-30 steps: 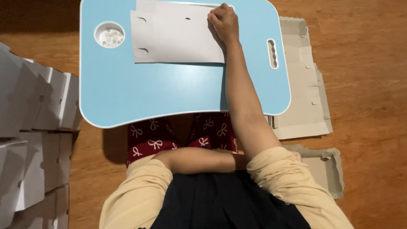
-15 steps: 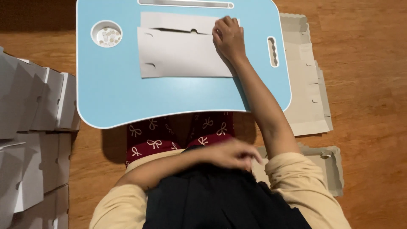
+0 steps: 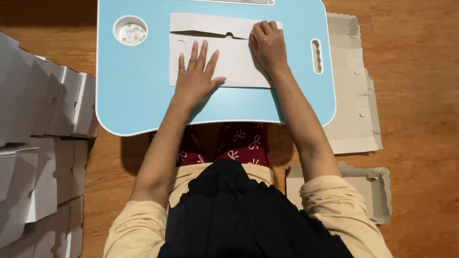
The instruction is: Assembling a cardboard box by folding and tucking flaps on a small table.
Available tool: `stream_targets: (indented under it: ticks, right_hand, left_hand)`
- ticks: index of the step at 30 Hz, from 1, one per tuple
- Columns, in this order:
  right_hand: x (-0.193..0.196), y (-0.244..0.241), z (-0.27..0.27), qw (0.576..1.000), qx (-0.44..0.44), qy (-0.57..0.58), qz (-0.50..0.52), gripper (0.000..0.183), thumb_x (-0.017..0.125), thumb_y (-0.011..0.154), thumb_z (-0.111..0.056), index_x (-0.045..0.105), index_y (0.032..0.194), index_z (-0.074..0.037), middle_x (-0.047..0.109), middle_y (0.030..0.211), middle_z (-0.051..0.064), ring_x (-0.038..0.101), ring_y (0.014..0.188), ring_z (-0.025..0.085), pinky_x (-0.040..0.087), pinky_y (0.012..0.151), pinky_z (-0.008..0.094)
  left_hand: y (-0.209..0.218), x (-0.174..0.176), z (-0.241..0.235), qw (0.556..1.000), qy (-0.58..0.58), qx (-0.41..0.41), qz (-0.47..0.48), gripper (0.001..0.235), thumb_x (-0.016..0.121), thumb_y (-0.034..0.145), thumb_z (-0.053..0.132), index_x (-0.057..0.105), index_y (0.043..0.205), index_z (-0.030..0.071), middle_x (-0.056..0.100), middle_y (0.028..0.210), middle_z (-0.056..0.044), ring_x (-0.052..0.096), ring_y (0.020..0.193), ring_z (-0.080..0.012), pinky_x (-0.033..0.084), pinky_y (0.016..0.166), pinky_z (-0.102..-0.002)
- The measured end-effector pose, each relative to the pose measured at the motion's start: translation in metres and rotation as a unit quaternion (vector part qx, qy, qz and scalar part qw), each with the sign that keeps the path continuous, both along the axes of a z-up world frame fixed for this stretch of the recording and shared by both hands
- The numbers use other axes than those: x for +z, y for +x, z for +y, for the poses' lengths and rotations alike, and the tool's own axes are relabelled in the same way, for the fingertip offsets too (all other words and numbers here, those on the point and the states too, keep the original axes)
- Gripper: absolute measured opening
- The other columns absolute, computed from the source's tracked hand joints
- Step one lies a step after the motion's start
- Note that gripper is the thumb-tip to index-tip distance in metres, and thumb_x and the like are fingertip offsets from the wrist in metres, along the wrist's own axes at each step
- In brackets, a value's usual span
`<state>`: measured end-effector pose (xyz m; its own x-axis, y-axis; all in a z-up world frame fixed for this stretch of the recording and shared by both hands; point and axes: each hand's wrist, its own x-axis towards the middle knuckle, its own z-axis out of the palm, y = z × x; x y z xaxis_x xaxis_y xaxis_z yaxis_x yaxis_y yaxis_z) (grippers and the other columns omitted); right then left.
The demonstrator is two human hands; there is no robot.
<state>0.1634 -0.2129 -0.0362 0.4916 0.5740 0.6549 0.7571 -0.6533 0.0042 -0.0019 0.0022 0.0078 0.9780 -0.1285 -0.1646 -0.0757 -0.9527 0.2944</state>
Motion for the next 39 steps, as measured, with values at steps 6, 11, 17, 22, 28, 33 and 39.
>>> stream_targets:
  ticks: [6, 11, 17, 22, 28, 33, 39]
  right_hand:
    - [0.023, -0.032, 0.037, 0.999, -0.021, -0.022, -0.033, 0.011, 0.056, 0.088, -0.002, 0.062, 0.097, 0.0, 0.064, 0.098, 0.015, 0.057, 0.086, 0.035, 0.044, 0.067, 0.044]
    - [0.024, -0.045, 0.055, 0.999, 0.024, 0.023, 0.0, 0.003, 0.056, 0.092, -0.002, 0.059, 0.093, -0.004, 0.063, 0.106, 0.011, 0.062, 0.09, 0.032, 0.046, 0.071, 0.042]
    - [0.014, -0.031, 0.048, 0.998, 0.028, 0.054, 0.035, 0.007, 0.058, 0.096, 0.001, 0.061, 0.089, 0.0, 0.065, 0.105, 0.013, 0.064, 0.094, 0.035, 0.048, 0.066, 0.045]
    - [-0.02, -0.025, 0.087, 0.976, -0.018, -0.01, 0.218, 0.049, 0.051, 0.11, -0.027, 0.047, 0.149, 0.003, 0.039, 0.158, 0.025, 0.032, 0.15, 0.04, 0.031, 0.121, 0.051]
    - [0.018, -0.026, 0.081, 0.93, -0.086, -0.155, 0.323, 0.071, 0.015, 0.108, -0.055, 0.02, 0.165, -0.013, 0.01, 0.171, 0.001, 0.008, 0.158, 0.017, 0.012, 0.127, 0.044]
    - [0.025, -0.029, 0.08, 0.917, -0.119, -0.162, 0.345, 0.072, 0.014, 0.107, -0.056, 0.015, 0.166, -0.015, 0.004, 0.172, 0.0, 0.004, 0.159, 0.019, 0.009, 0.127, 0.047]
    - [0.045, -0.052, 0.098, 0.912, -0.119, -0.186, 0.345, 0.061, 0.017, 0.11, -0.041, 0.014, 0.166, -0.016, 0.006, 0.172, -0.003, 0.003, 0.158, 0.025, 0.008, 0.128, 0.05]
  left_hand:
    - [0.011, -0.004, -0.006, 1.0, -0.003, 0.017, -0.018, 0.073, 0.038, 0.11, 0.045, 0.008, 0.167, 0.012, -0.017, 0.169, -0.009, -0.017, 0.155, -0.0272, -0.004, 0.124, -0.062]
    - [0.037, -0.003, 0.001, 0.997, 0.011, 0.027, -0.075, 0.071, 0.044, 0.115, 0.036, 0.006, 0.168, 0.011, -0.016, 0.169, -0.007, -0.015, 0.156, -0.0263, 0.0, 0.126, -0.062]
    - [0.044, -0.013, 0.01, 0.998, -0.003, 0.065, -0.013, 0.073, 0.03, 0.11, 0.051, 0.006, 0.167, 0.011, -0.009, 0.172, -0.004, -0.014, 0.156, -0.0237, -0.004, 0.124, -0.06]
    - [0.047, -0.007, 0.005, 0.997, 0.023, 0.073, -0.033, 0.067, 0.026, 0.109, 0.044, 0.009, 0.167, 0.013, -0.005, 0.172, -0.002, -0.01, 0.157, -0.0226, -0.001, 0.124, -0.059]
    - [0.054, -0.014, 0.037, 0.989, -0.004, 0.137, -0.057, 0.063, 0.028, 0.111, 0.035, 0.011, 0.166, 0.009, -0.001, 0.172, -0.005, -0.003, 0.158, -0.0215, 0.0, 0.126, -0.055]
    - [0.052, -0.021, 0.033, 0.987, 0.003, 0.133, -0.096, 0.062, 0.032, 0.111, 0.033, 0.017, 0.165, 0.006, 0.004, 0.171, -0.009, 0.0, 0.157, -0.0245, 0.003, 0.125, -0.058]
    - [0.057, -0.027, 0.031, 0.987, -0.015, 0.095, -0.126, 0.063, 0.039, 0.114, 0.033, 0.02, 0.167, 0.005, -0.004, 0.169, -0.016, -0.005, 0.155, -0.0343, 0.007, 0.127, -0.056]
